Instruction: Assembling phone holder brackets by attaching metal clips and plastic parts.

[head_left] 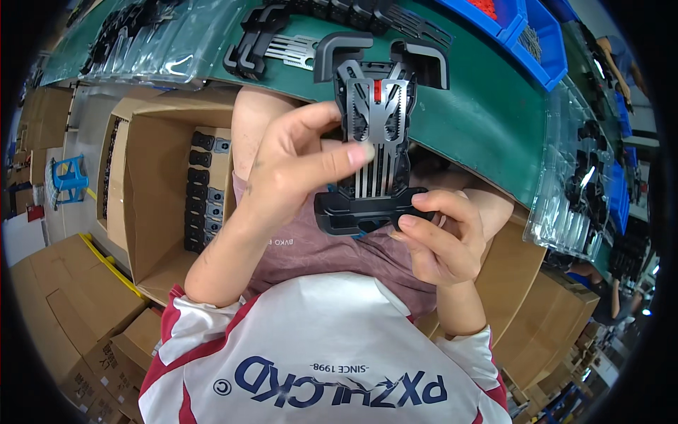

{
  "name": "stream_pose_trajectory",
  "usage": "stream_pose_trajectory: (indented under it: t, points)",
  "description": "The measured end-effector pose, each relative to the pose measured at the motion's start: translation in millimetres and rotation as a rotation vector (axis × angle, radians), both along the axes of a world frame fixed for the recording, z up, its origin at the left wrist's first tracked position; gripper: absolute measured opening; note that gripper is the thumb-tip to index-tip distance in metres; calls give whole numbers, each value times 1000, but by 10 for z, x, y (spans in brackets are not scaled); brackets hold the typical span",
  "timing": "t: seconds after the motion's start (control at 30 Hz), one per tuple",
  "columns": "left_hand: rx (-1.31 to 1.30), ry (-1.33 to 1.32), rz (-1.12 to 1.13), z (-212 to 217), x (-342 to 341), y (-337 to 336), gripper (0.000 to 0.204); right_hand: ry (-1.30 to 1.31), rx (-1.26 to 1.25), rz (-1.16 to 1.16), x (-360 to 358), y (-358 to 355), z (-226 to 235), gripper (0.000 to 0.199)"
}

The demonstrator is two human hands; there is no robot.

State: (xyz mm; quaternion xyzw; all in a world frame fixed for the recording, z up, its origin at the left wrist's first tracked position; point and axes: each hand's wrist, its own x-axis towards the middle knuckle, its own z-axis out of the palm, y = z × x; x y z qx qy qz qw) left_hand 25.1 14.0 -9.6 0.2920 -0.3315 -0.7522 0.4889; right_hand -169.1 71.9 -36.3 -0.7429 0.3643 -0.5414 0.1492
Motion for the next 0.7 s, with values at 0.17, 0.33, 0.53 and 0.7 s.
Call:
stream_pose_trajectory:
  t: [0.17, 0.33, 0.53, 0.7]
  points:
    - [-18, -76, -25, -61, -11, 65, 43, 26, -16, 25, -18, -1, 21, 20]
    - [9, -120, -95, 8, -13, 34, 47, -268, 273, 213, -135, -79, 142, 35]
    - [-5, -142, -244, 16, -89, 101, 60, -587, 906, 238, -38, -334, 332, 67]
    - [-255, 72, -199, 17, -86, 81, 84, -708, 846, 275, 26, -367, 491, 63]
